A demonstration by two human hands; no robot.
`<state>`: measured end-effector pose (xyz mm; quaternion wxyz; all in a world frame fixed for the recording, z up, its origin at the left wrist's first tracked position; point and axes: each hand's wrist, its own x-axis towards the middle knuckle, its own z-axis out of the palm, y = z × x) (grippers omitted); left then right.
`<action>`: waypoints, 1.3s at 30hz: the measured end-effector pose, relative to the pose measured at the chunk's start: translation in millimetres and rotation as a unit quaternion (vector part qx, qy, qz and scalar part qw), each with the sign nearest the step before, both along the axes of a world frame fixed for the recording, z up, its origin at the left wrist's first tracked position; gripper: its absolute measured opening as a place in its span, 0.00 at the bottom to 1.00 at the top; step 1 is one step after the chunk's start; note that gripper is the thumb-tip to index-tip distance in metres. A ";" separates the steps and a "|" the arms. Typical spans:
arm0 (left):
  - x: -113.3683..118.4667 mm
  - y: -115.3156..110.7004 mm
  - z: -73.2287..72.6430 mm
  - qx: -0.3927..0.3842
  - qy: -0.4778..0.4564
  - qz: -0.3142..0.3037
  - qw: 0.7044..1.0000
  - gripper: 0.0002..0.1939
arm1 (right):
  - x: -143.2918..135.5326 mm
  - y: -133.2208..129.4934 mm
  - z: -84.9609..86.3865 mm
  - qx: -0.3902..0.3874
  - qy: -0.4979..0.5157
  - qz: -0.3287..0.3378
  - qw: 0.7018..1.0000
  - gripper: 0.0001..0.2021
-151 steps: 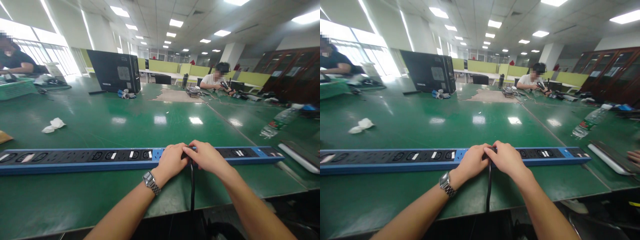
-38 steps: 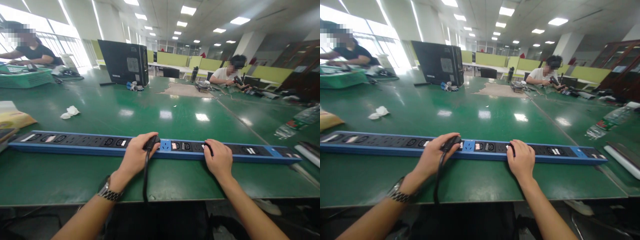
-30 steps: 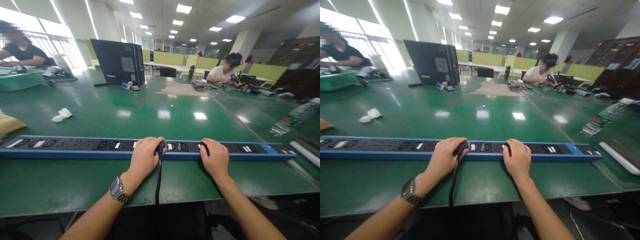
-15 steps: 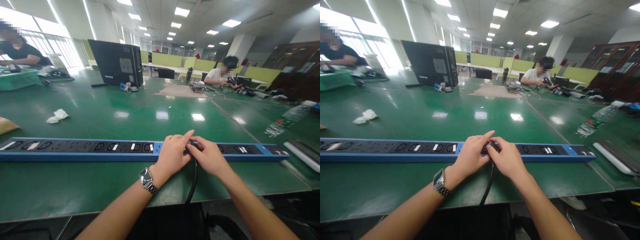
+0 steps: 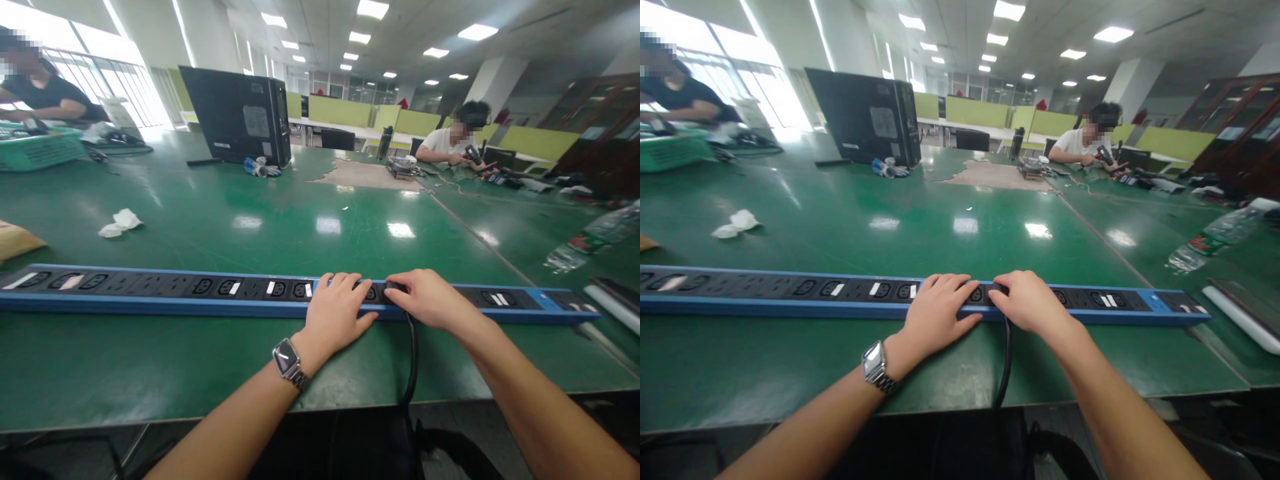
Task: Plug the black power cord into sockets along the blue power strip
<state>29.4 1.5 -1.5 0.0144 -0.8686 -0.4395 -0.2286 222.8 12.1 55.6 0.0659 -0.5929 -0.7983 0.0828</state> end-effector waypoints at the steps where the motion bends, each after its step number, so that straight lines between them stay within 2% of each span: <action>1: 0.6 0.0 0.2 0.002 0.006 0.000 1.000 0.27 | -2.1 0.4 -1.9 0.013 -0.026 -0.008 1.000 0.15; 4: 1.5 -0.3 0.1 0.011 0.030 -0.003 0.999 0.30 | -4.3 -0.3 -7.0 0.037 -0.059 -0.021 0.997 0.15; 7: 1.7 -0.8 0.2 0.019 0.047 -0.004 0.999 0.31 | -1.0 -5.2 -6.4 0.047 -0.005 -0.017 0.999 0.15; 11: 1.5 -1.3 0.8 0.022 0.057 0.001 0.998 0.31 | 1.1 -14.1 -2.7 0.046 0.064 -0.057 0.995 0.16; 17: 1.6 -1.6 2.5 0.010 0.059 0.003 0.998 0.31 | -2.8 -16.1 -4.5 0.043 0.067 -0.067 0.995 0.11; 19: 2.2 -1.2 2.9 0.004 0.059 0.005 0.998 0.31 | -0.5 -19.4 7.4 0.066 0.109 -0.074 0.989 0.11; 20: 2.5 -1.0 3.1 0.002 0.060 0.005 0.998 0.31 | 2.0 -22.3 18.5 0.091 0.139 -0.089 0.982 0.11; 22: 3.0 -0.4 3.2 0.000 0.061 0.004 0.998 0.31 | 10.1 -28.7 49.3 0.166 0.189 -0.133 0.959 0.15; 24: 3.1 -0.2 3.0 0.001 0.059 0.003 0.998 0.31 | 23.3 -33.0 82.4 0.225 0.188 -0.164 0.942 0.21; 26: 2.9 -0.5 2.6 0.002 0.056 0.003 0.998 0.31 | 42.2 -32.1 104.5 0.215 0.141 -0.171 0.951 0.24; 27: 2.7 -0.7 2.4 0.003 0.055 0.003 0.998 0.31 | 53.9 -29.5 108.3 0.191 0.114 -0.170 0.960 0.24; 29: 2.5 -1.3 2.1 0.005 0.055 0.003 0.998 0.30 | 80.7 -21.5 100.7 0.124 0.064 -0.172 0.975 0.23; 33: 2.7 -1.7 2.1 0.016 0.055 0.003 0.998 0.30 | 133.4 -9.4 50.5 0.023 0.016 -0.181 0.983 0.21; 36: 2.9 -1.3 2.4 0.020 0.059 0.004 0.998 0.31 | 154.1 -11.3 19.5 0.005 0.016 -0.146 0.989 0.22; 39: 2.7 -1.0 2.3 0.017 0.065 0.004 0.998 0.31 | 158.8 -14.6 10.0 0.014 0.015 -0.122 0.992 0.21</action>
